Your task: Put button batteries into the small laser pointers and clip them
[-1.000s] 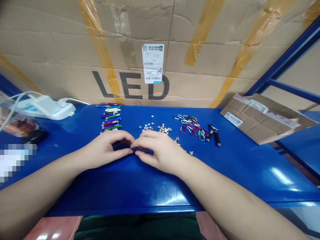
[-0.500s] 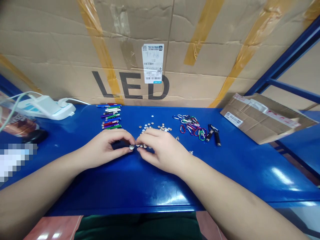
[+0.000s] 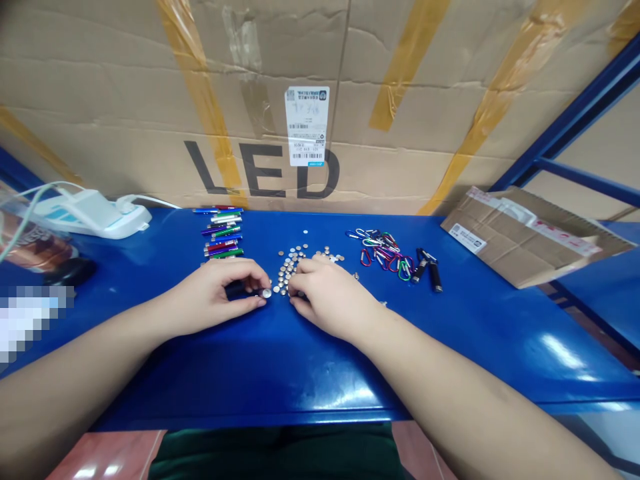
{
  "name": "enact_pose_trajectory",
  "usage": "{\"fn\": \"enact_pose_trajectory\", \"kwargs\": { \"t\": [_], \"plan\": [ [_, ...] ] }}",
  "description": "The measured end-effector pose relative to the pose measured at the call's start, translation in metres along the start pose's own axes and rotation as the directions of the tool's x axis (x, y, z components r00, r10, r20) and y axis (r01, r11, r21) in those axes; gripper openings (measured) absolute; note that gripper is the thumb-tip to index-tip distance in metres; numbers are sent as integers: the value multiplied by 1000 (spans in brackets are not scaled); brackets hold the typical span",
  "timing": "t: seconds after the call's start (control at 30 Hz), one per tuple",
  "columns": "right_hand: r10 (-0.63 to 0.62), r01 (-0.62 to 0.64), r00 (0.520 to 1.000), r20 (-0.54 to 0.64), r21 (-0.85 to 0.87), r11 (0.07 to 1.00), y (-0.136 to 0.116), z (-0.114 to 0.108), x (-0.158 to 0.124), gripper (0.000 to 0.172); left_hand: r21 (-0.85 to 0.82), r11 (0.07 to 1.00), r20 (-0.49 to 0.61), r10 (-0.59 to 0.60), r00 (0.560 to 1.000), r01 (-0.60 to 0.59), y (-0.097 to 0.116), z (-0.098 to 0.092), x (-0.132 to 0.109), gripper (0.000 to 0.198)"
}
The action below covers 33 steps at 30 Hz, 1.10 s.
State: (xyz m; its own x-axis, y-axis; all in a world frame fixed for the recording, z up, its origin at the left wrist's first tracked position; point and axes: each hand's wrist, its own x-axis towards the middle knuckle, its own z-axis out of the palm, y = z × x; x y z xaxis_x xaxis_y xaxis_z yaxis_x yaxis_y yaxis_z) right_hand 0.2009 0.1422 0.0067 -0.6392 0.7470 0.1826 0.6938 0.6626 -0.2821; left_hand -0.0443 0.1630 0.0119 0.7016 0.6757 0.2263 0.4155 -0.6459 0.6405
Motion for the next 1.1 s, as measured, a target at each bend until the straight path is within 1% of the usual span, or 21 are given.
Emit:
{"fn": "enact_pose_trajectory", "kwargs": {
  "t": [0.17, 0.33, 0.4, 0.47, 0.57, 0.63, 0.7, 1.1],
  "plan": [
    [-144, 143, 989, 15, 68, 987, 0, -2, 0, 12, 9, 1000, -5, 11, 1000, -11, 0, 0, 0, 10],
    [-166, 165, 986, 3, 63, 984, -2, -1, 0, 16, 10, 1000, 0, 4, 1000, -4, 0, 0, 0, 10],
    [-164, 169, 985, -54, 106, 980, -1, 1, 0, 13, 12, 1000, 0, 1, 1000, -1, 1, 0, 0, 10],
    [-145, 174, 978, -150, 204, 963, 0, 2, -1, 14, 15, 1000, -2, -2, 1000, 2, 2, 0, 0, 10],
    [-114, 218, 948, -295, 349, 911, -1, 3, -1, 18, 5, 1000, -3, -9, 1000, 9, 3, 0, 1, 11],
    [-100, 248, 928, -359, 393, 886, -2, 4, 0, 14, -11, 1000, -5, -13, 1000, 13, 4, 0, 1, 12],
    [-89, 259, 917, -389, 411, 874, -4, 6, 1, 12, -24, 1000, -9, -12, 1000, 12, 5, 0, 1, 13],
    [-78, 220, 937, -340, 404, 888, -6, 8, 1, 9, -34, 999, -15, 0, 1000, -1, 4, 1, 1, 13]
  ]
}}
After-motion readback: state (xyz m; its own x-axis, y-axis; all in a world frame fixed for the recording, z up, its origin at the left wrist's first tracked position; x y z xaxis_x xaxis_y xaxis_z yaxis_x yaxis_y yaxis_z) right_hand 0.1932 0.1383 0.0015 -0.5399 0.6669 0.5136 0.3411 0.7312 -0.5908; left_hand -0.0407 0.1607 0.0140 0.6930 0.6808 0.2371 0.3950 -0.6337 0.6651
